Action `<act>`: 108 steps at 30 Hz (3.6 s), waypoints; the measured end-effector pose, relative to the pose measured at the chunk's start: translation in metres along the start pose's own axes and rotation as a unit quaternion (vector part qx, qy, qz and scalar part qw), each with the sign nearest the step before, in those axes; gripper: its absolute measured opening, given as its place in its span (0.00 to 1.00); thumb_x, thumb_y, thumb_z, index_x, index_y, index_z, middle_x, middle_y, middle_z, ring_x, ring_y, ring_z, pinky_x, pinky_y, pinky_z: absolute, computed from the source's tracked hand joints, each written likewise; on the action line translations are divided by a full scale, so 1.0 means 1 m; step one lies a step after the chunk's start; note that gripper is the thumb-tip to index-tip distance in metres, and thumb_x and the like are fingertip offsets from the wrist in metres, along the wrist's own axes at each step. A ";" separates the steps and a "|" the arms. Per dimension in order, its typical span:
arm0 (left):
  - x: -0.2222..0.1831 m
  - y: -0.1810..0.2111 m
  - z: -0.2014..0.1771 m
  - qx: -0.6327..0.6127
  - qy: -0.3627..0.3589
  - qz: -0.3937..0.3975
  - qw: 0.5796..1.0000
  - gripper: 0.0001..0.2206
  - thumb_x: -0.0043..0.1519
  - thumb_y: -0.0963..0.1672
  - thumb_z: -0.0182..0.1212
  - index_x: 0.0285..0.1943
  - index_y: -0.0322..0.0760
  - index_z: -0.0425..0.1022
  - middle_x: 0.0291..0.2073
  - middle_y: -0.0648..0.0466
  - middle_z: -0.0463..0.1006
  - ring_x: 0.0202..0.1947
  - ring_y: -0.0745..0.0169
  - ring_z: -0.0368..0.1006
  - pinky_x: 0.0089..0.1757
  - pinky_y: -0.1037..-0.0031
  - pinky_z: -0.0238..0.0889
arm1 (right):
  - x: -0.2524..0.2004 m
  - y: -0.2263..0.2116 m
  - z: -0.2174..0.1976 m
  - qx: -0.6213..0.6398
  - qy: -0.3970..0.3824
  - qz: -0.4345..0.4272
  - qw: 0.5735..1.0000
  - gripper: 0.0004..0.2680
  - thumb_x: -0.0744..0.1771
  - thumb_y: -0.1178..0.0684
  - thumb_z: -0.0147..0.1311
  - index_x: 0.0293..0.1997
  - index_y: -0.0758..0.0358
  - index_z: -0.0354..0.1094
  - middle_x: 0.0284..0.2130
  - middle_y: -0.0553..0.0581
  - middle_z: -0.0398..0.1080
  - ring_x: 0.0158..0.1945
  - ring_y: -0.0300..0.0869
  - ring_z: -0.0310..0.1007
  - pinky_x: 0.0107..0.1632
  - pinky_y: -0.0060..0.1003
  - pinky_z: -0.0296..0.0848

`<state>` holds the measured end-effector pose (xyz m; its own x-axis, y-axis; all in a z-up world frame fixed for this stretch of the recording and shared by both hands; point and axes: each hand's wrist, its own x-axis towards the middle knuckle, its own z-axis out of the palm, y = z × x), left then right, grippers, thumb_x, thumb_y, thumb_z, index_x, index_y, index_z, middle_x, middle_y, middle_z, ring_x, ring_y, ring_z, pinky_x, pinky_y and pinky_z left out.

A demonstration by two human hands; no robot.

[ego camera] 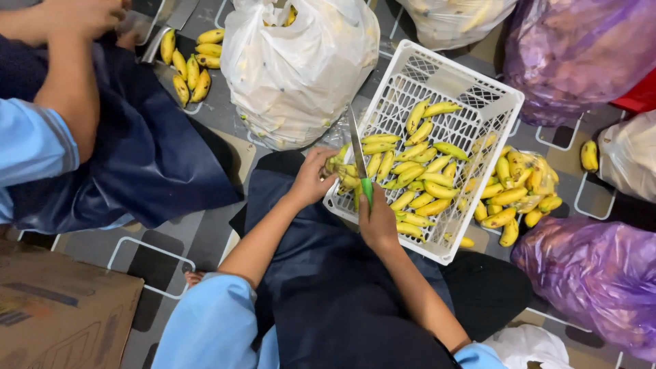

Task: Cutting bunches of bananas into smaller clusters or individual pieces using a knife.

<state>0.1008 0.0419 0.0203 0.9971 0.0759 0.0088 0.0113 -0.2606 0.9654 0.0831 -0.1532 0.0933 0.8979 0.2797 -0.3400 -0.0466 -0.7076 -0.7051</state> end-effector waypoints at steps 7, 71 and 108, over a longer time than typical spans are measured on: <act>-0.003 -0.021 0.006 -0.097 0.029 -0.060 0.993 0.24 0.52 0.34 0.63 0.59 0.29 0.67 0.53 0.40 0.59 0.56 0.33 0.63 0.51 0.60 0.66 | 0.020 0.010 0.022 -0.035 -0.008 -0.020 0.999 0.20 0.69 0.42 0.31 0.65 0.65 0.48 0.43 0.78 0.67 0.46 0.70 0.68 0.46 0.64 0.69; -0.039 -0.036 0.024 0.088 0.124 -0.118 0.981 0.28 0.46 0.50 0.74 0.53 0.34 0.70 0.42 0.46 0.69 0.46 0.44 0.72 0.46 0.62 0.72 | 0.018 0.010 0.013 -0.136 -0.099 -0.026 0.985 0.17 0.69 0.42 0.34 0.59 0.60 0.54 0.39 0.76 0.70 0.47 0.68 0.69 0.50 0.60 0.66; 0.018 -0.116 0.063 -0.145 0.218 -0.313 0.913 0.22 0.62 0.52 0.53 0.45 0.23 0.72 0.40 0.36 0.73 0.45 0.48 0.70 0.43 0.58 0.66 | 0.013 0.008 -0.008 -0.002 -0.052 0.027 0.998 0.21 0.69 0.40 0.27 0.64 0.63 0.49 0.38 0.75 0.70 0.45 0.69 0.70 0.46 0.62 0.69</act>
<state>0.1222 0.0131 -0.1078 0.6768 0.5150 -0.5261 0.4852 0.2254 0.8449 0.0978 -0.1605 0.0887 0.8441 0.3070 -0.4396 -0.0912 -0.7257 -0.6819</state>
